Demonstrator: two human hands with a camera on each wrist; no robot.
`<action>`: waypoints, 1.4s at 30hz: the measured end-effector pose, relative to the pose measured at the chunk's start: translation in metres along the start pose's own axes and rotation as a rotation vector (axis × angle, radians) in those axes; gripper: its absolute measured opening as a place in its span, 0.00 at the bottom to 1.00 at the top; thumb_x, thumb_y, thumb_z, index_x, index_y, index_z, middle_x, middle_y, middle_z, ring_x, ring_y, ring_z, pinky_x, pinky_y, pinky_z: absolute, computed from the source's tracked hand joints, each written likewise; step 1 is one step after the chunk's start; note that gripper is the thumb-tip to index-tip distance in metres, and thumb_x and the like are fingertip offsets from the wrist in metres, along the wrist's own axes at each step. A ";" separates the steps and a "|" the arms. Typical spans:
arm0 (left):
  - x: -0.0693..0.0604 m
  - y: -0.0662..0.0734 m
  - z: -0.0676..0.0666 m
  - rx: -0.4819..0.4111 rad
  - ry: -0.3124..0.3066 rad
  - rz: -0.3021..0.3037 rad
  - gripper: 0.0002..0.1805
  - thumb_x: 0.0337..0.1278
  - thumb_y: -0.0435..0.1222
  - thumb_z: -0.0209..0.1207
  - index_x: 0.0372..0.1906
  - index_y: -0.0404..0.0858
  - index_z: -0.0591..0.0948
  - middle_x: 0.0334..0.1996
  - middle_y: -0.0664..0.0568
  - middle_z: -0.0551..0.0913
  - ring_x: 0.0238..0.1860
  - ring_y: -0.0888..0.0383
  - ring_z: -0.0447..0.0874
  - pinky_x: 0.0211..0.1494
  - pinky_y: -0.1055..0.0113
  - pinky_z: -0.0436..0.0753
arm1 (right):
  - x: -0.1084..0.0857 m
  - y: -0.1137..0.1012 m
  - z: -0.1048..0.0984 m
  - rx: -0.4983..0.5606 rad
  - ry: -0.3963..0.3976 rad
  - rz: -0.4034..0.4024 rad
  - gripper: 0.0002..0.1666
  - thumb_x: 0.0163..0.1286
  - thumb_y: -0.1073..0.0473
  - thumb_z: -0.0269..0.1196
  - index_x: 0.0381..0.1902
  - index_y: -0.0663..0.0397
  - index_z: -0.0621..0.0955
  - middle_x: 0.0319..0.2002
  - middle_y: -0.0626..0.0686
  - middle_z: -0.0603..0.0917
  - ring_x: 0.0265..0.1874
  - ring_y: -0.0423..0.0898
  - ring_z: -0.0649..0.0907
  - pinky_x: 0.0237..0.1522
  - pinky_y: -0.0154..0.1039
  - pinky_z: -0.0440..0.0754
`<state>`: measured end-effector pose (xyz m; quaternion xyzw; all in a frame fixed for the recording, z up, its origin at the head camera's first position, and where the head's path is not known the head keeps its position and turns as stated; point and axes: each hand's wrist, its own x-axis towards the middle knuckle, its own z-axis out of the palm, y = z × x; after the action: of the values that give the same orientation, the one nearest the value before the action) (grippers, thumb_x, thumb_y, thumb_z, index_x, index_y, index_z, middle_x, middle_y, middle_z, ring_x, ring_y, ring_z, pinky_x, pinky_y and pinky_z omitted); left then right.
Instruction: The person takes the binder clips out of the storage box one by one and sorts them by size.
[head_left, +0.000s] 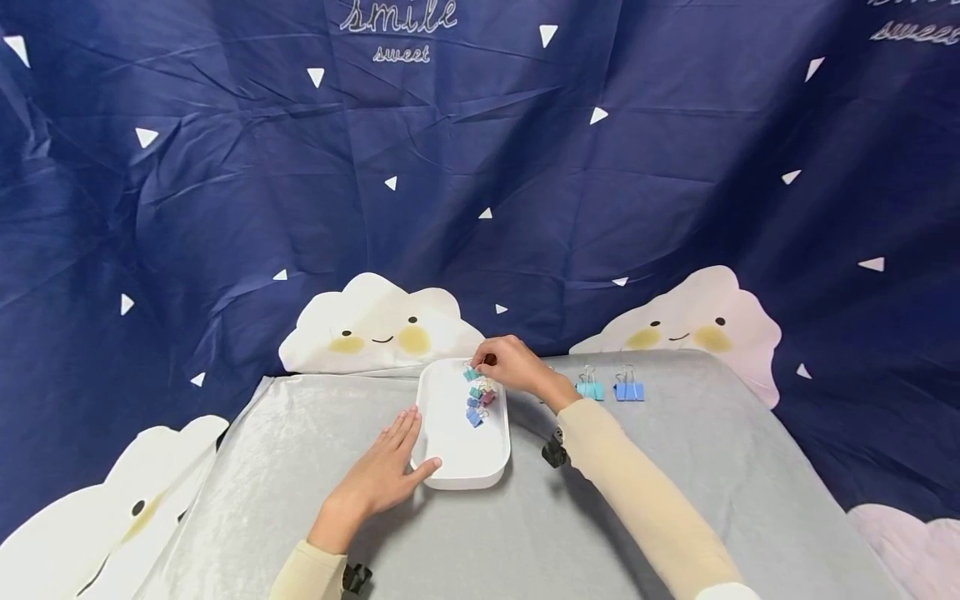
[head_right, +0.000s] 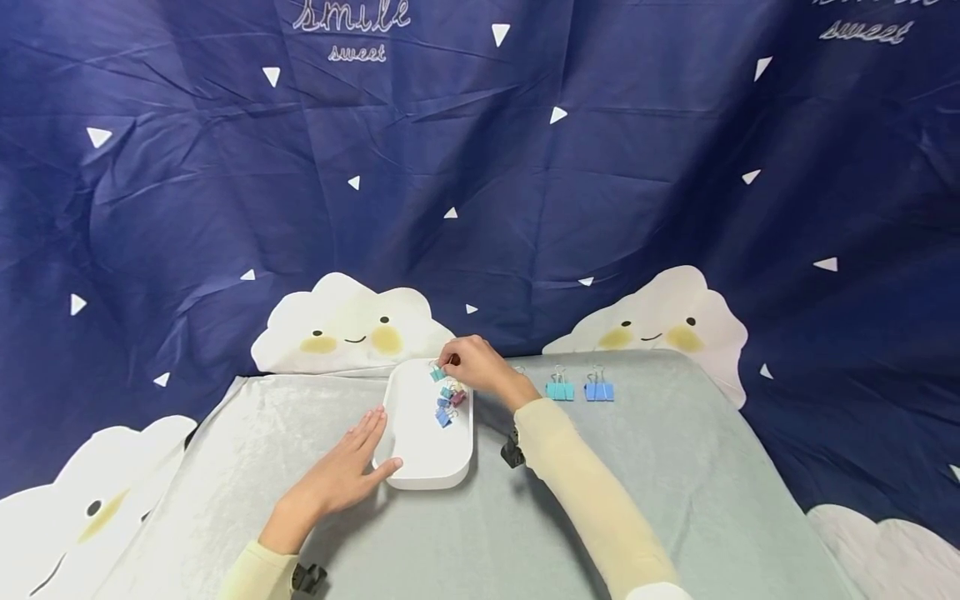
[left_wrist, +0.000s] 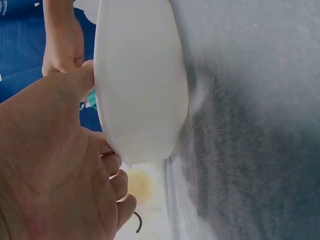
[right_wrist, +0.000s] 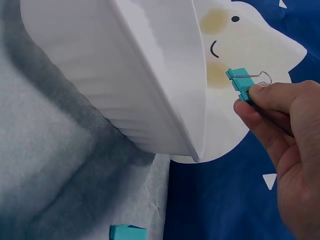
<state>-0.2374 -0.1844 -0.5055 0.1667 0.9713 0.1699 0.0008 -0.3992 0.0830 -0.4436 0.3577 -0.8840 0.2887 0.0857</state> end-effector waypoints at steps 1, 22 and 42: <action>0.000 0.000 0.000 -0.001 0.000 0.000 0.51 0.78 0.65 0.48 0.85 0.33 0.53 0.87 0.42 0.48 0.87 0.42 0.48 0.89 0.43 0.55 | -0.001 0.000 -0.001 0.006 0.002 0.000 0.06 0.70 0.66 0.71 0.38 0.48 0.92 0.36 0.46 0.92 0.35 0.38 0.86 0.42 0.35 0.87; 0.000 0.000 -0.001 -0.006 -0.003 -0.004 0.51 0.78 0.65 0.48 0.86 0.32 0.53 0.87 0.43 0.47 0.88 0.42 0.47 0.89 0.44 0.55 | -0.043 0.003 -0.035 0.026 0.086 -0.033 0.04 0.70 0.66 0.72 0.39 0.53 0.91 0.38 0.50 0.92 0.36 0.41 0.88 0.42 0.36 0.90; -0.001 0.001 0.000 -0.032 -0.006 -0.005 0.51 0.78 0.65 0.49 0.86 0.32 0.53 0.88 0.42 0.47 0.88 0.41 0.47 0.89 0.43 0.54 | -0.085 0.023 -0.047 0.052 0.099 0.010 0.03 0.69 0.67 0.73 0.39 0.54 0.90 0.37 0.49 0.91 0.35 0.40 0.89 0.42 0.37 0.91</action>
<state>-0.2364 -0.1843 -0.5050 0.1647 0.9689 0.1848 0.0068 -0.3553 0.1727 -0.4461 0.3405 -0.8727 0.3291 0.1188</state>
